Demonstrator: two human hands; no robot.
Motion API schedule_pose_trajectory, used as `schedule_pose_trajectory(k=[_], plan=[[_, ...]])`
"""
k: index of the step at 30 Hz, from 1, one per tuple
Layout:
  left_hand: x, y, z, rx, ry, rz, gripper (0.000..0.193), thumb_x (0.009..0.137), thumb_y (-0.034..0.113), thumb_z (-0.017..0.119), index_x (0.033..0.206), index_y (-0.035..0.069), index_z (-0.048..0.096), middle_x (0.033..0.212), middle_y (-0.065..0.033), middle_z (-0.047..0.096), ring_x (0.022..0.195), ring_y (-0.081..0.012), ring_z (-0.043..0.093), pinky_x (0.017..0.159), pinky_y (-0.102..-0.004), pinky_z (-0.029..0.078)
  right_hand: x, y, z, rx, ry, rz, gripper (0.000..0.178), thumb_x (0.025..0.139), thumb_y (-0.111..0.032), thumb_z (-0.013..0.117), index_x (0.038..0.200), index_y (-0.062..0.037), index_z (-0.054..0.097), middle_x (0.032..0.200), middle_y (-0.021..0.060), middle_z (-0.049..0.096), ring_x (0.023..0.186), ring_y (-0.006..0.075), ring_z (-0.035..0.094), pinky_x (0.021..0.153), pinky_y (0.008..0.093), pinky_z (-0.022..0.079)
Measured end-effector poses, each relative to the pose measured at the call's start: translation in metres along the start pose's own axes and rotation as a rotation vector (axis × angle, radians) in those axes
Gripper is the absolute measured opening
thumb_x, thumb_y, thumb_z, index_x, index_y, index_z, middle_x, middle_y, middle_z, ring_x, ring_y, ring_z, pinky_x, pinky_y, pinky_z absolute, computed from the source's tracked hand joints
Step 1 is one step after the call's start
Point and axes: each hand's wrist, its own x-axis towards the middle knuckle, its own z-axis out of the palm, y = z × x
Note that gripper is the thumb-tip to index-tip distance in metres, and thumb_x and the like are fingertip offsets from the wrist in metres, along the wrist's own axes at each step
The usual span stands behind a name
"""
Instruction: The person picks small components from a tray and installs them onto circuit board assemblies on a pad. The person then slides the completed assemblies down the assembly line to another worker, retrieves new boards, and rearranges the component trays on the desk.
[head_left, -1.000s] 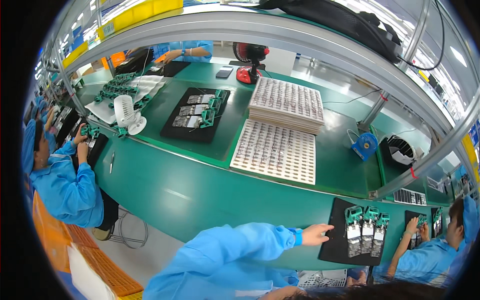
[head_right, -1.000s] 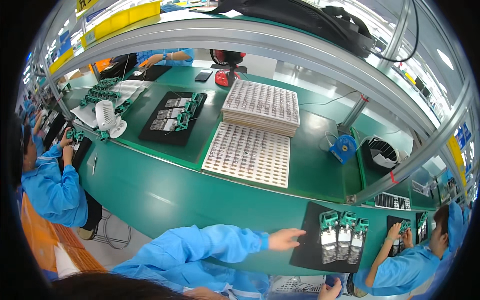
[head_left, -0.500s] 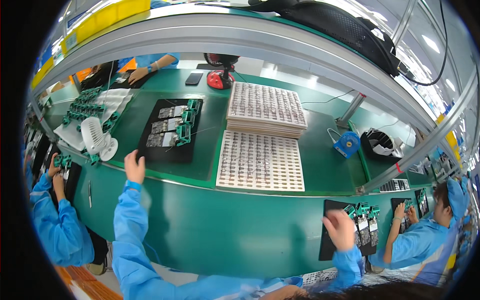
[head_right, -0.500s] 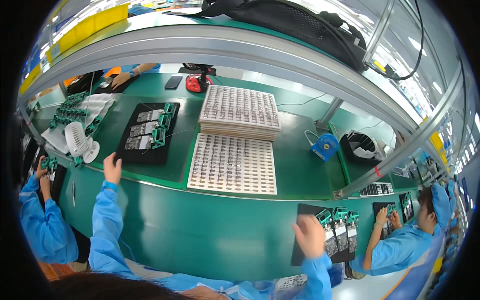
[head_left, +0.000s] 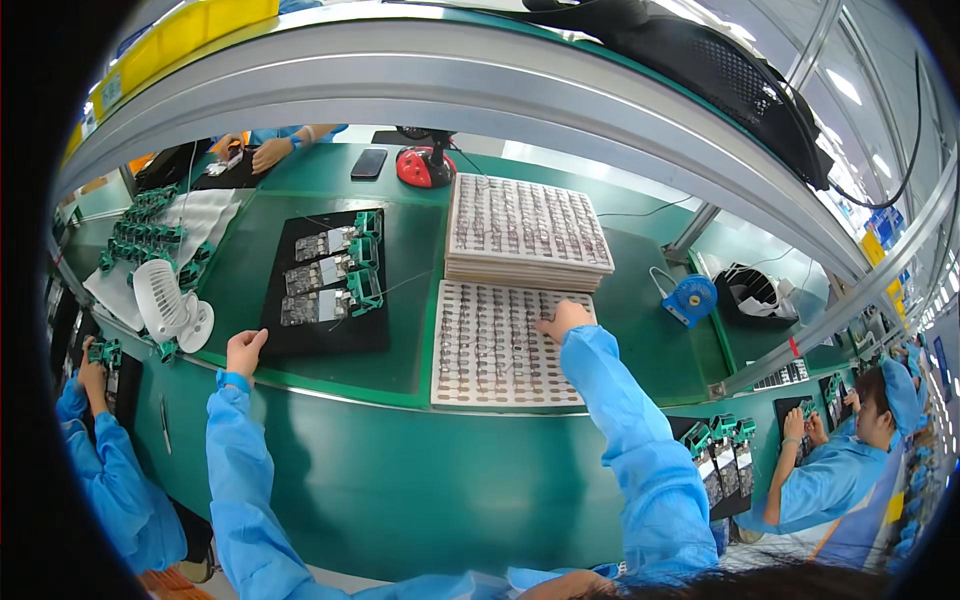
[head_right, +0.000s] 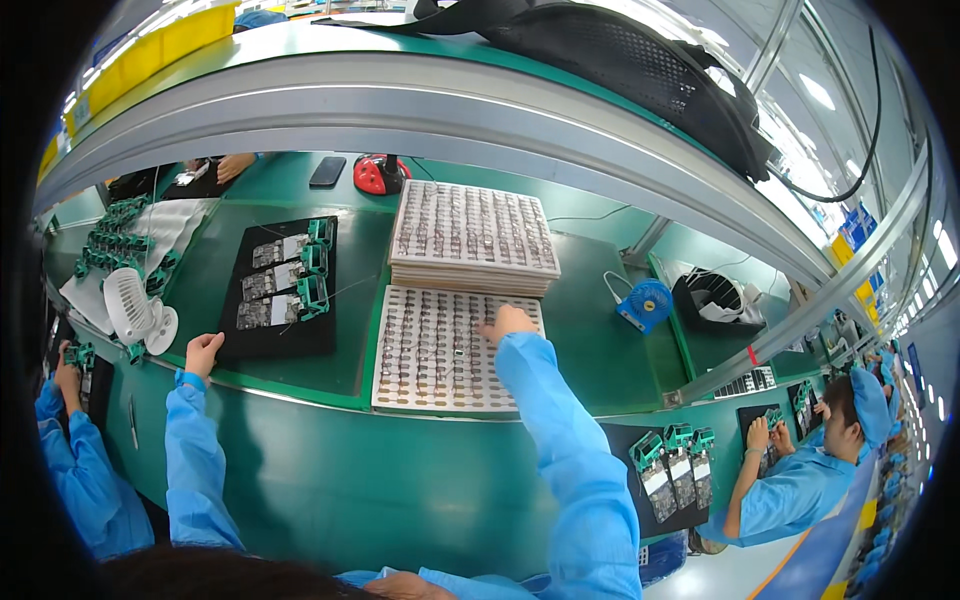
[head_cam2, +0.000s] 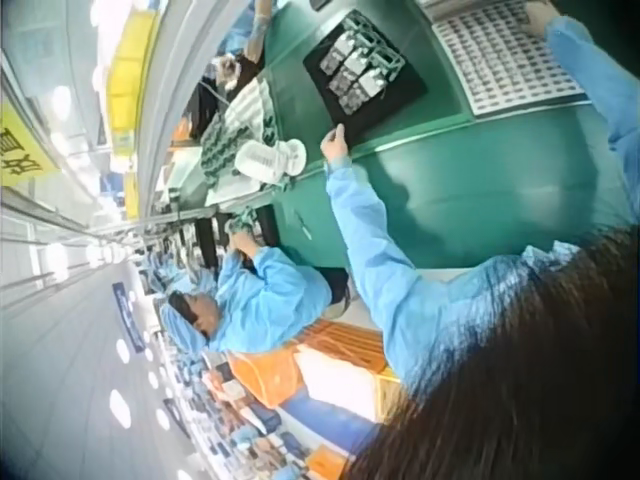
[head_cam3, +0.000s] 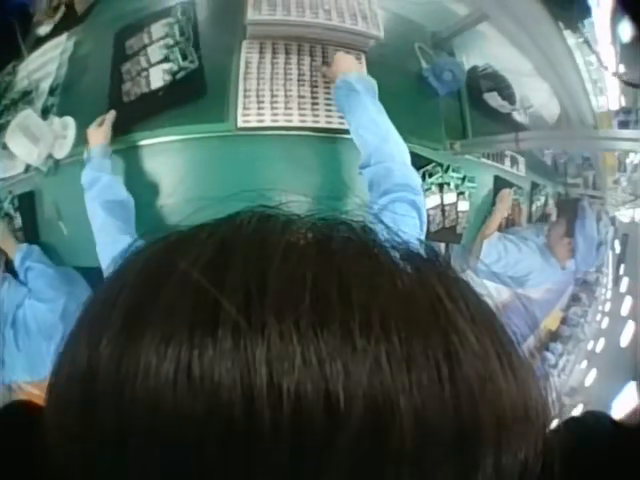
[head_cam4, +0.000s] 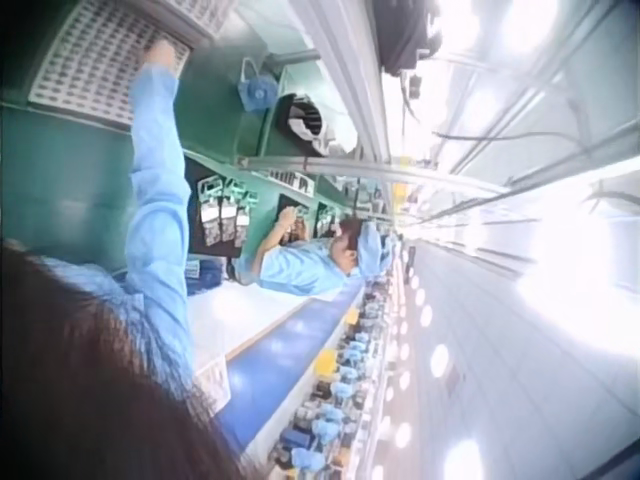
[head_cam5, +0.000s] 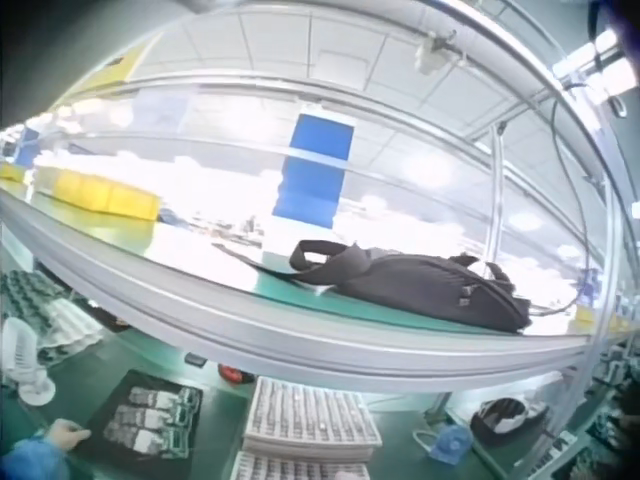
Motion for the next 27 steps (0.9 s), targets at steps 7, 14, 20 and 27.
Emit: schedule_pose_trajectory(k=[7,14,20,27], plan=[[-0.087,-0.004,-0.007,-0.451,-0.113,-0.041,0.011,0.089,0.020,0.064,0.092,0.010,0.059,0.079,0.0046,0.056,0.067,-0.0056,0.050,0.055,-0.0233,0.039,0.000,-0.023,0.001,-0.081,-0.064,0.001,0.039,0.073,-0.030,0.071,0.102,-0.0041,0.068,0.105,0.0159,0.068,0.099,0.0312,0.065,0.082,0.0408,0.054],[-0.242,0.004,-0.033,-0.588,-0.094,-0.191,0.010,0.086,0.008,0.064,0.083,0.010,0.055,0.073,0.0058,0.049,0.057,-0.0034,0.044,0.046,-0.0206,0.034,-0.015,-0.026,0.031,-0.031,0.152,0.031,0.021,0.082,-0.022,0.063,0.094,-0.0066,0.072,0.097,0.0145,0.070,0.091,0.0315,0.067,0.078,0.0418,0.054],[-0.345,0.008,0.005,-0.698,-0.462,-0.535,0.012,0.082,0.002,0.068,0.091,-0.001,0.062,0.086,-0.0085,0.066,0.075,-0.0163,0.062,0.070,-0.0334,0.053,0.018,0.071,0.063,0.487,0.305,-0.024,0.031,0.080,-0.028,0.061,0.089,0.0002,0.069,0.090,0.0218,0.068,0.084,0.0367,0.066,0.079,0.0443,0.052],[-0.440,0.051,0.069,-0.788,-0.786,-0.884,0.031,0.089,0.014,0.066,0.110,-0.007,0.059,0.111,-0.0147,0.063,0.100,-0.0210,0.061,0.090,-0.0316,0.050,-0.075,0.046,0.008,1.273,-0.076,-0.123,0.015,0.089,-0.012,0.058,0.097,0.0003,0.064,0.084,0.0098,0.068,0.074,0.0176,0.068,0.059,0.0260,0.053]])
